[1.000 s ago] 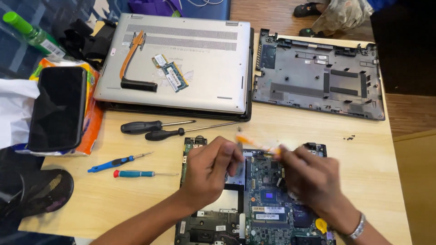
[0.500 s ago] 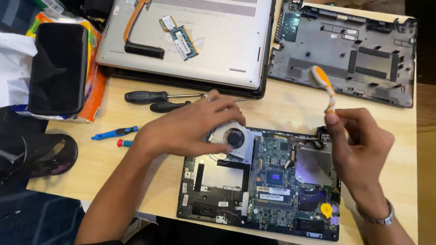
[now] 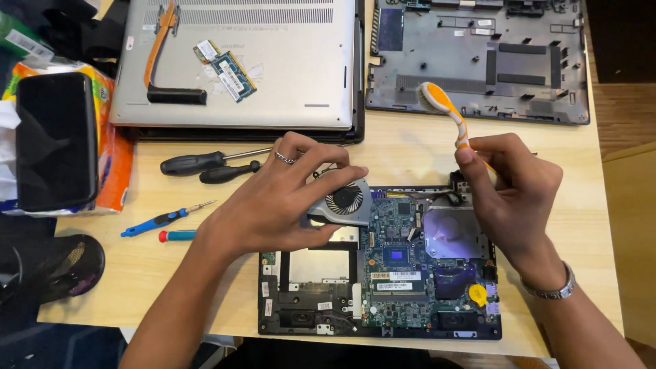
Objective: The person uses a toothbrush to clean a laptop cooling fan, scrubbing the blades and housing. After cleaning, the person places the fan back onto the laptop motherboard.
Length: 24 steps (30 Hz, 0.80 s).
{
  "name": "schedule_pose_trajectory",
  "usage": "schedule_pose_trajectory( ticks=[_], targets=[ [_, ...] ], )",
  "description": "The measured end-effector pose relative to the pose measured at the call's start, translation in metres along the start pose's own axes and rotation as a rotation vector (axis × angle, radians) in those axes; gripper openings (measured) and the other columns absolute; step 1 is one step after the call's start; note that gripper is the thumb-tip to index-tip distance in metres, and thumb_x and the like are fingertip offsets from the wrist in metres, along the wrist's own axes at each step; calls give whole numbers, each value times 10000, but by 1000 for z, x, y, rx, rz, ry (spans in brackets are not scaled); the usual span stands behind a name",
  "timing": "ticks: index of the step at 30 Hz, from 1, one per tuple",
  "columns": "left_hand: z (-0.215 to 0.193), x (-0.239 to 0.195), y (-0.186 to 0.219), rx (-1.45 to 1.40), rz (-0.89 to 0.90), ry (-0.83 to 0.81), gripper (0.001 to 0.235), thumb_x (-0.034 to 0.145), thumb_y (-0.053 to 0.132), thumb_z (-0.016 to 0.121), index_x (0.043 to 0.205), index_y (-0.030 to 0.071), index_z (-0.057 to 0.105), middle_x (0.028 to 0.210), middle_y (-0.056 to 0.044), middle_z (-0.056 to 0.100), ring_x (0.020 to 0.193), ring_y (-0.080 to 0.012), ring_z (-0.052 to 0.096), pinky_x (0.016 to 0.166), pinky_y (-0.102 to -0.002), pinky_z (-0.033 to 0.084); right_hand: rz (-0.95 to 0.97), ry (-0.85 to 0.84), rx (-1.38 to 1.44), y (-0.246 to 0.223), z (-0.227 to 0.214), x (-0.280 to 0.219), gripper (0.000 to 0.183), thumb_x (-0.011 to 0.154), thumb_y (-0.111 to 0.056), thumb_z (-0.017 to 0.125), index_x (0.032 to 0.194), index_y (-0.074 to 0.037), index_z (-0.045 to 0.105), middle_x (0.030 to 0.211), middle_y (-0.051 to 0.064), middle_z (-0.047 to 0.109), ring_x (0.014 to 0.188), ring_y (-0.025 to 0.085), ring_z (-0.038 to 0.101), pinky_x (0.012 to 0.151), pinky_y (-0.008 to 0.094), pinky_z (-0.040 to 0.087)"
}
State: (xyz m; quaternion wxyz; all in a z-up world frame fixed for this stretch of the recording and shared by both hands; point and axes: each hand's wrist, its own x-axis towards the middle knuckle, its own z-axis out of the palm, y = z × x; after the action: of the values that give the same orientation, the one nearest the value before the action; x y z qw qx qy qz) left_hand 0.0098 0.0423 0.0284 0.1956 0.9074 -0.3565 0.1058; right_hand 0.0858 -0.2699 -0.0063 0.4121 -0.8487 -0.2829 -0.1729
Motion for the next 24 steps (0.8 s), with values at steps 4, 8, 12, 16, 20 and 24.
schedule_pose_trajectory(
  ticks=[4, 8, 12, 16, 20, 24],
  targets=[
    [1, -1, 1, 44, 23, 76, 671, 939, 373, 776, 1478, 83, 502, 1359, -133, 544, 1116, -353, 421, 931, -479, 475, -49, 9, 10, 6, 3, 0, 143, 1098, -97, 670, 1021, 24, 666, 692, 36, 575, 502, 96, 289, 506, 267, 232],
    [-6, -2, 6, 46, 42, 158, 620, 951, 422, 743, 1420, 61, 559, 1288, -134, 576, 1084, -335, 424, 927, -446, 469, -55, 4, -16, 5, 6, 0, 131, 1080, -112, 695, 1017, 2, 684, 685, 25, 586, 505, 99, 327, 523, 266, 269],
    [-13, -5, 4, -44, -64, 73, 689, 881, 316, 819, 1435, 49, 508, 1279, -177, 525, 1113, -371, 490, 913, -490, 504, -105, -50, -66, 12, -8, 16, 126, 1020, -106, 760, 974, 4, 722, 734, 37, 662, 529, 108, 425, 514, 268, 317],
    [3, -28, -2, -176, -193, 106, 665, 863, 354, 799, 1415, 98, 531, 1282, -153, 512, 1071, -357, 458, 872, -448, 481, -168, -207, -126, 19, -19, 31, 161, 962, -177, 763, 994, -22, 730, 889, 75, 747, 622, 171, 627, 570, 297, 480],
    [15, -35, -7, -176, -200, 230, 672, 863, 310, 805, 1434, 69, 546, 1291, -141, 540, 1139, -288, 538, 951, -418, 348, -204, -283, -186, 25, -14, 32, 181, 945, -248, 763, 1013, -82, 740, 931, 63, 734, 807, 224, 663, 661, 345, 499],
    [22, -34, -6, -115, -207, 244, 692, 846, 310, 815, 1435, 59, 552, 1279, -143, 552, 1109, -304, 498, 906, -393, 435, -212, -317, -101, 30, -6, 32, 197, 953, -182, 734, 1087, -38, 737, 940, 88, 682, 870, 253, 562, 734, 385, 489]
  ],
)
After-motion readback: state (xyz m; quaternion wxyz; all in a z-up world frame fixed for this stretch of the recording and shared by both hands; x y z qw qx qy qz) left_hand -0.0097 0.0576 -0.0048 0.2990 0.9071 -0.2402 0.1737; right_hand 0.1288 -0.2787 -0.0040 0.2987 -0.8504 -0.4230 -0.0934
